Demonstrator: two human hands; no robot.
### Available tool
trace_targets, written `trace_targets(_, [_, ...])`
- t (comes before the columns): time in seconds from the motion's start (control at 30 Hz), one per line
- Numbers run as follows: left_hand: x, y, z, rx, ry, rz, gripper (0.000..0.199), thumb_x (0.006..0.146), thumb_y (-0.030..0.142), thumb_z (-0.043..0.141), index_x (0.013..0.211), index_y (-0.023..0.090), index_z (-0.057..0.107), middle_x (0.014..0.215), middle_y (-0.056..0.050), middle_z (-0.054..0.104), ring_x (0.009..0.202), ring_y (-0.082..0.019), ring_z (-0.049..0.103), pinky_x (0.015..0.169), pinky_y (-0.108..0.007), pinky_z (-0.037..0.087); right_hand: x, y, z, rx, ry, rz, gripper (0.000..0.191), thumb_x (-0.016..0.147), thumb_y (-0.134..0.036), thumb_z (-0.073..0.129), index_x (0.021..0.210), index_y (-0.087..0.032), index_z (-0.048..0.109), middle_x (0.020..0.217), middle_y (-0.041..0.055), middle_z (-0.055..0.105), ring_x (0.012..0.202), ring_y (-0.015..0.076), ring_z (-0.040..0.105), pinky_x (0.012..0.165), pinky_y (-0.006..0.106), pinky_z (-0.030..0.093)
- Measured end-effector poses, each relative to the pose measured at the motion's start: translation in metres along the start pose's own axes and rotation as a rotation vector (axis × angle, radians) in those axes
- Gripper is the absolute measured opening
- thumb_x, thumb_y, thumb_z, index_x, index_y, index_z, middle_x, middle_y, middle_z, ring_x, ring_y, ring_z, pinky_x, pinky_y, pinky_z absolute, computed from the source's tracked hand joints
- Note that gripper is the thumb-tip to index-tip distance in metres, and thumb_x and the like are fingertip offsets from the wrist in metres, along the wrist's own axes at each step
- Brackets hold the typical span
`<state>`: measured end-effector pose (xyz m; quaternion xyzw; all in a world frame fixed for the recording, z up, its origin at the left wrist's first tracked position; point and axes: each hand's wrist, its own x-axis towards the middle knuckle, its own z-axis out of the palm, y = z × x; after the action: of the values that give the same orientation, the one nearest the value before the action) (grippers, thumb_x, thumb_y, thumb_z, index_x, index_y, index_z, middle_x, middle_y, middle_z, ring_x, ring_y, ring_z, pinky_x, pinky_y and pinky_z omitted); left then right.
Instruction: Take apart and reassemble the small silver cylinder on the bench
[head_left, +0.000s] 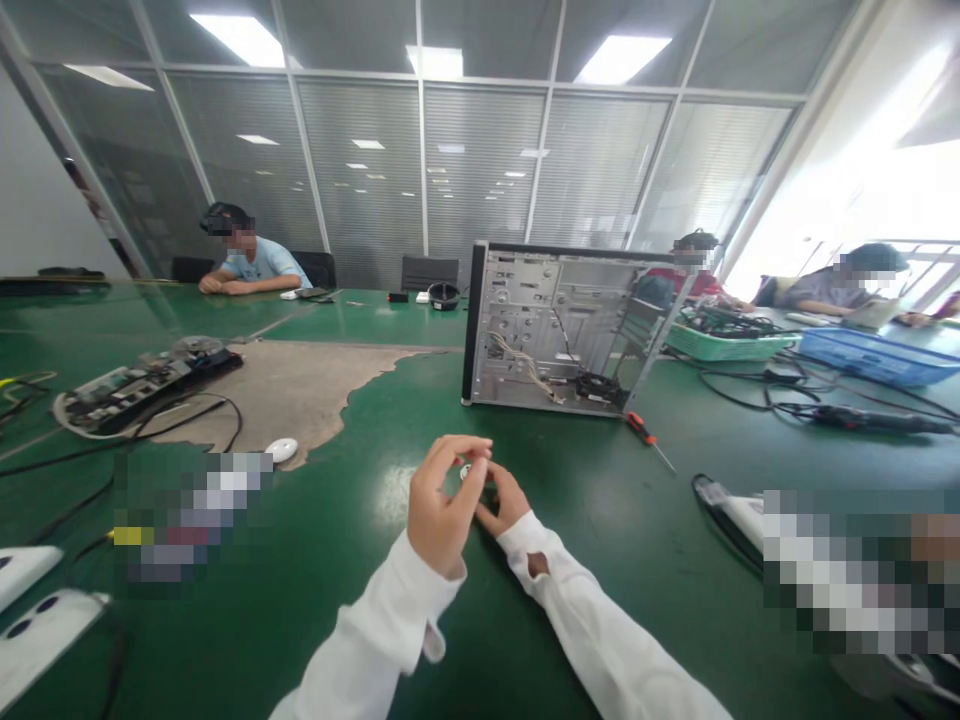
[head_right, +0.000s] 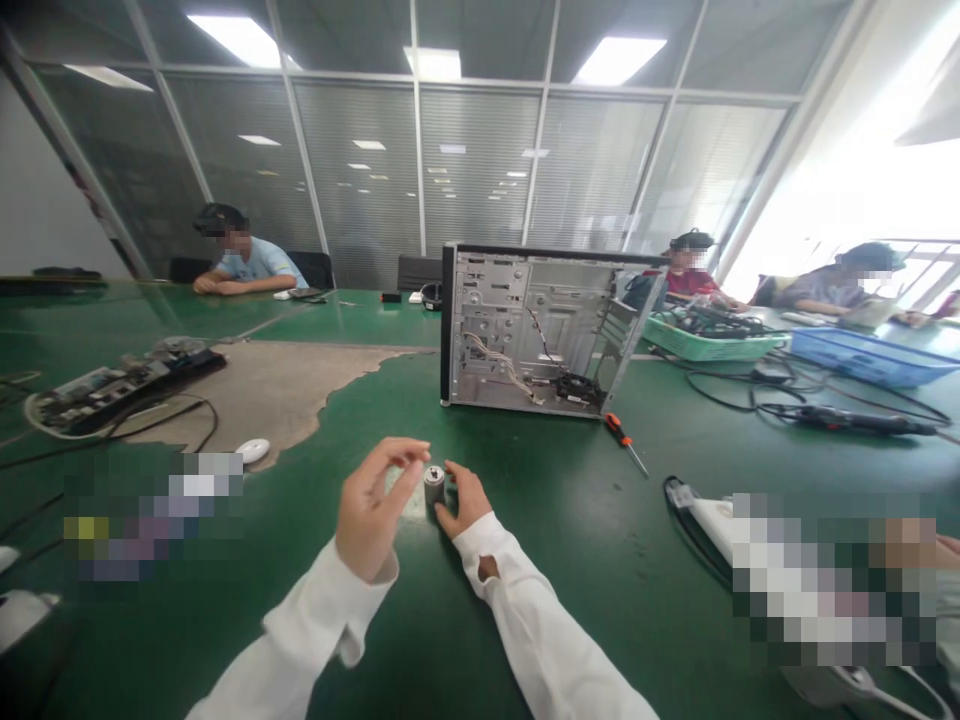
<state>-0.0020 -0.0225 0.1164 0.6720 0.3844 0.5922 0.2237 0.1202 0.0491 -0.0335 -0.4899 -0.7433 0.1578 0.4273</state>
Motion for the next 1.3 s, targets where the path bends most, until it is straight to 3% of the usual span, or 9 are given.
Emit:
trace_targets(0.13, [-0.011,-0.102,0.011,0.242,-0.009,-0.083,0.035,0.064,0.012,0.050,0.098,0.016,0.048,0.097,-0.007,0.053,0.092,-0.020,0.049,0.079,-0.036,0.039,0.005,0.001,0.005,-0.017,-0.078,0.045,0.070,0.054,-0.015,0.056,0.119,-0.014,0.030,0.099,0.0078,0.051,0.092,0.0196,0.047,0.083,0.035,0.038])
trace_targets(0.2, [-0.020,-0.128,0.013,0.291,-0.069,-0.054,0.044,0.061,0.015,0.055,0.103,0.015,0.044,0.104,-0.010,0.050,0.098,-0.023,0.046,0.081,-0.039,0.038,0.006,0.002,0.007,-0.020,-0.094,0.090,0.071,0.054,-0.012,0.055,0.120,-0.013,0.029,0.097,0.0075,0.053,0.091,0.0197,0.047,0.082,0.034,0.038])
trace_targets(0.27, [-0.027,-0.138,0.015,0.312,-0.126,-0.039,0.047,0.061,0.019,0.057,0.106,0.016,0.042,0.107,-0.010,0.049,0.100,-0.023,0.045,0.084,-0.041,0.036,0.007,0.005,0.009,-0.015,-0.104,0.122,0.072,0.052,-0.009,0.053,0.120,-0.014,0.028,0.094,0.0065,0.054,0.089,0.0192,0.048,0.081,0.034,0.039])
trace_targets(0.57, [-0.027,-0.147,0.017,0.315,-0.177,-0.166,0.043,0.061,0.020,0.059,0.102,0.018,0.047,0.099,-0.008,0.054,0.093,-0.021,0.051,0.084,-0.039,0.038,0.004,0.003,0.008,0.019,-0.050,0.095,0.066,0.051,-0.011,0.053,0.115,-0.016,0.035,0.084,0.0037,0.055,0.076,0.0168,0.050,0.073,0.031,0.043])
trace_targets(0.77, [-0.023,-0.141,0.010,0.314,-0.166,-0.111,0.031,0.058,0.020,0.062,0.088,0.021,0.056,0.091,-0.005,0.058,0.091,-0.022,0.051,0.081,-0.038,0.039,0.000,-0.003,0.002,0.130,-0.015,0.044,0.062,0.055,-0.010,0.050,0.114,-0.021,0.035,0.092,0.0040,0.054,0.080,0.0159,0.050,0.062,0.027,0.045])
trace_targets(1.0, [-0.023,-0.136,0.006,0.303,-0.141,-0.053,0.030,0.058,0.013,0.061,0.087,0.021,0.055,0.091,-0.003,0.059,0.090,-0.020,0.051,0.081,-0.036,0.039,-0.001,0.005,0.003,0.365,0.104,0.162,0.054,0.054,-0.008,0.045,0.106,-0.020,0.041,0.094,0.0049,0.055,0.074,0.0127,0.053,0.050,0.020,0.044])
trace_targets(1.3, [-0.024,-0.128,0.007,0.197,-0.224,-0.077,0.031,0.057,0.014,0.063,0.086,0.021,0.056,0.091,-0.004,0.059,0.091,-0.020,0.052,0.082,-0.035,0.039,-0.001,-0.001,0.000,0.311,0.007,0.051,0.058,0.048,-0.005,0.045,0.104,-0.022,0.046,0.099,0.0040,0.055,0.088,0.0163,0.052,0.054,0.021,0.046])
